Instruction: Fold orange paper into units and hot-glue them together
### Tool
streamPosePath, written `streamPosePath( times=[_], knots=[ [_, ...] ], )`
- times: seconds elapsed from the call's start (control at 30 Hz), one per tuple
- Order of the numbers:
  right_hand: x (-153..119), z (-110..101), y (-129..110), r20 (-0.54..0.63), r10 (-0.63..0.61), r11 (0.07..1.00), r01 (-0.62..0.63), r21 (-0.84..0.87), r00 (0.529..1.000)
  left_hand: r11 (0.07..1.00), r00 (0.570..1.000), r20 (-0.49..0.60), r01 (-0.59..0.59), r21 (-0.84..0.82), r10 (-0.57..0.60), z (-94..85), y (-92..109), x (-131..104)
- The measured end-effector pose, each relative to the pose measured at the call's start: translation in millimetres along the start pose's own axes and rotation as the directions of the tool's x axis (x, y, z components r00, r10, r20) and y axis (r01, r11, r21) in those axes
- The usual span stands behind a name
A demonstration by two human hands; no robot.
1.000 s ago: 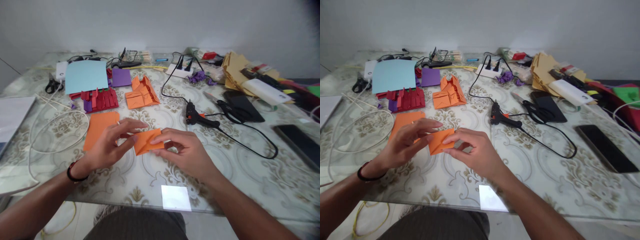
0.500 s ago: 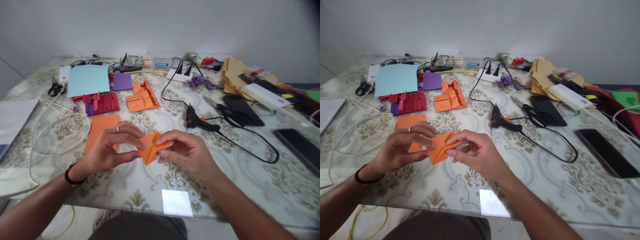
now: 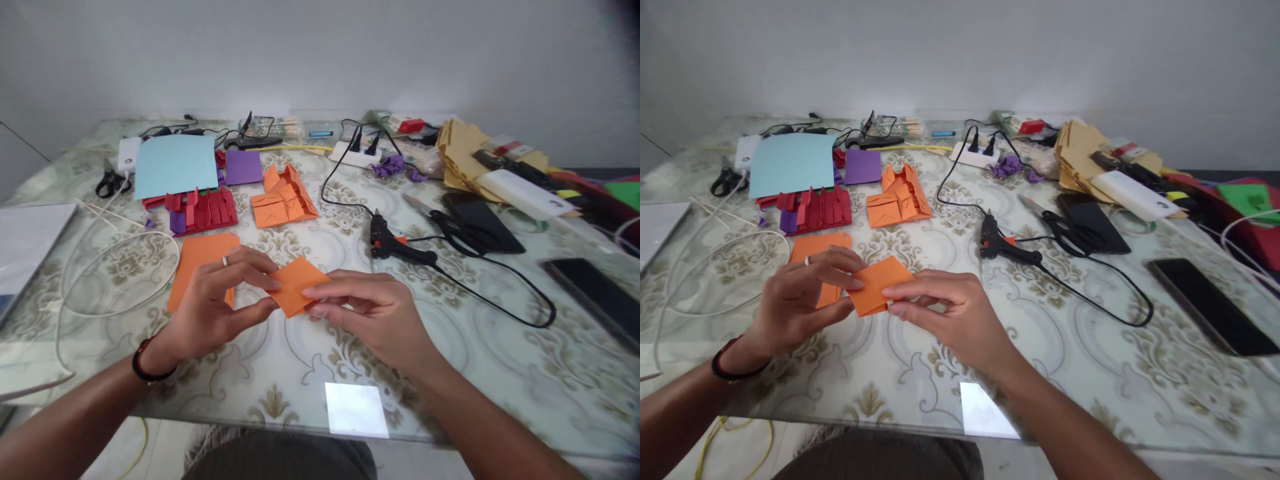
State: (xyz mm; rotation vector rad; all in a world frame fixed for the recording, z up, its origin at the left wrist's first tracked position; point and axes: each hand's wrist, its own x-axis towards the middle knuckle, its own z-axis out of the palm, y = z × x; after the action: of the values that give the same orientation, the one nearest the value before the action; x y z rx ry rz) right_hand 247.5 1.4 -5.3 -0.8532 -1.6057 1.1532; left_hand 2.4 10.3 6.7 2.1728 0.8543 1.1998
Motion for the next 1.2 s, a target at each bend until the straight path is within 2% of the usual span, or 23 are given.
streamPosePath(
  times=[0.13,0.33,0.5,0.67,0.8,1.0,1.2],
  knots=[
    [0.7,0.1,0.3,0.004,-0.050,0.998,0.050,-0.033,0.999,1.000,0.999,0.023,-0.028,-0.012,0.028,-0.5,0.9,1.5],
    [3.5,-2.2,-2.0,0.029,0.080,0.996,-0.080,0.031,0.996,0.996,0.996,0.030,-0.084,-0.026,0.084,-1.9,0.3,2.5],
    [4.9,-3.6,-3.0,0.030,0.054,0.998,-0.054,0.018,0.998,0.995,0.998,0.041,-0.043,-0.094,0.047,-2.2,-1.6,1.2],
    [4.9,-1.4,-3.8,0.027,-0.002,0.999,0.003,-0.038,1.000,1.000,0.991,0.134,0.007,-0.021,-0.004,1.0,1.6,1.3],
    [4.0,0.8,-3.8,0.045,0.006,1.000,-0.005,-0.026,0.999,1.000,0.997,0.080,-0.005,0.021,0.003,3.6,3.4,2.1],
    [2.4,2.2,-3.3,-0.008,0.003,1.000,-0.003,-0.011,1.000,0.999,1.000,0.019,-0.025,0.030,0.025,4.4,5.9,3.4],
    [2.5,4.7,-0.3,-0.049,0.106,0.994,-0.105,0.036,0.993,0.987,0.987,-0.056,0.150,-0.065,-0.154,11.2,8.8,-2.8]
  ],
)
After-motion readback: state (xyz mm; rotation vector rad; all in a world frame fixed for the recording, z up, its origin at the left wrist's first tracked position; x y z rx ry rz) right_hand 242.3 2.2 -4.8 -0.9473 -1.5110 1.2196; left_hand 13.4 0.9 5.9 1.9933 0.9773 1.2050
